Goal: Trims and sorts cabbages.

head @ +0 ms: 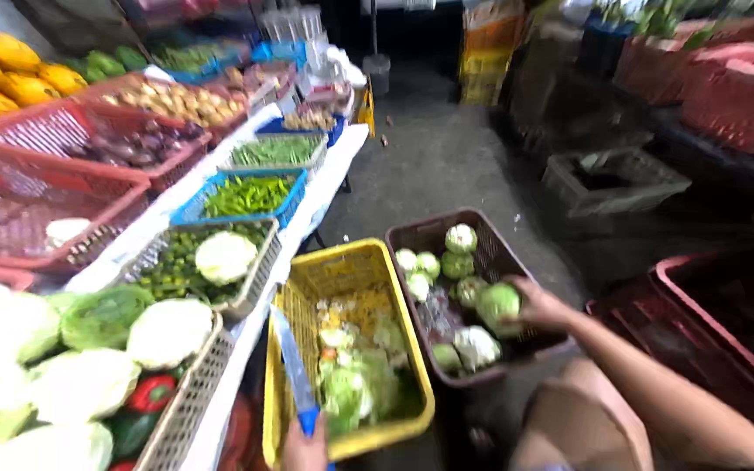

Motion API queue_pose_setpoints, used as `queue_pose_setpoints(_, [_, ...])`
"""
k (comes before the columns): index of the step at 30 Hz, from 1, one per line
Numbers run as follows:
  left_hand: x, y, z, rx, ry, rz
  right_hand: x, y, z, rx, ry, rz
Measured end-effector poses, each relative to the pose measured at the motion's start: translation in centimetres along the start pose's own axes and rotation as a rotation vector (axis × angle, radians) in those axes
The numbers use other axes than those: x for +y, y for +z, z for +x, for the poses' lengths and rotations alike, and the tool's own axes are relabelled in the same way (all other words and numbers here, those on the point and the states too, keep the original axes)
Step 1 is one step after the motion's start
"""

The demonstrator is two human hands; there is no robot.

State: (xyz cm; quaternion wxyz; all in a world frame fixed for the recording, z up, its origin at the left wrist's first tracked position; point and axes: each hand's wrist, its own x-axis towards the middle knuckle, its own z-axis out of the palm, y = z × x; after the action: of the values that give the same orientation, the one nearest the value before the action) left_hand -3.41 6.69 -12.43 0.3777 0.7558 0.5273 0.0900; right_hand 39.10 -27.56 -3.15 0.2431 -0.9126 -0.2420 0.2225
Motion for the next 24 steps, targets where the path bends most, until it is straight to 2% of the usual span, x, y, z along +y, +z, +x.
queue_pose_setpoints(3, [1.1,-0.2,0.0,-0.062,-0.049,0.036,-3.5,-2.7,-4.3,0.097,-0.101,0.668])
queue_pose_setpoints(6, [1.5,-0.4,0.5,-0.097,-0.033,0.028,-6.8,-0.9,-7.1,0.119,-0.331,1.235])
queue_pose_setpoints(8, [1.7,-0.8,0.2,-0.120,-0.014,0.018,-8.9,1.4,-7.8,0.070,-0.434,1.471])
queue_pose_setpoints(11, [3.3,-1.3,-2.1,-0.136,-0.001,0.011,-11.8,4.0,-7.7,-0.048,-0.456,1.606])
queue_pose_setpoints(13, [6.1,-2.2,-4.4,-0.127,0.044,0.001,-13.5,5.6,-7.2,-0.088,-0.469,1.615])
queue_pose_setpoints(14, [7.9,-2.8,-5.7,-0.126,0.096,0.007,-14.4,6.3,-6.8,-0.054,-0.468,1.579])
queue_pose_setpoints(16, [11.7,-4.5,-8.1,-0.105,0.256,0.059,-16.3,7.8,-6.1,0.097,-0.393,1.386])
queue_pose_setpoints(19, [17.1,-6.7,-10.8,0.016,0.462,0.164,-18.6,10.5,-5.4,0.255,-0.312,1.082])
queue_pose_setpoints(21, [19.0,-7.5,-11.4,0.139,0.534,0.178,-19.2,12.2,-5.4,0.293,-0.328,0.966])
queue_pose_setpoints(24, [19.6,-7.2,-10.7,0.322,0.617,0.136,-20.2,13.1,-5.5,0.324,-0.345,0.832])
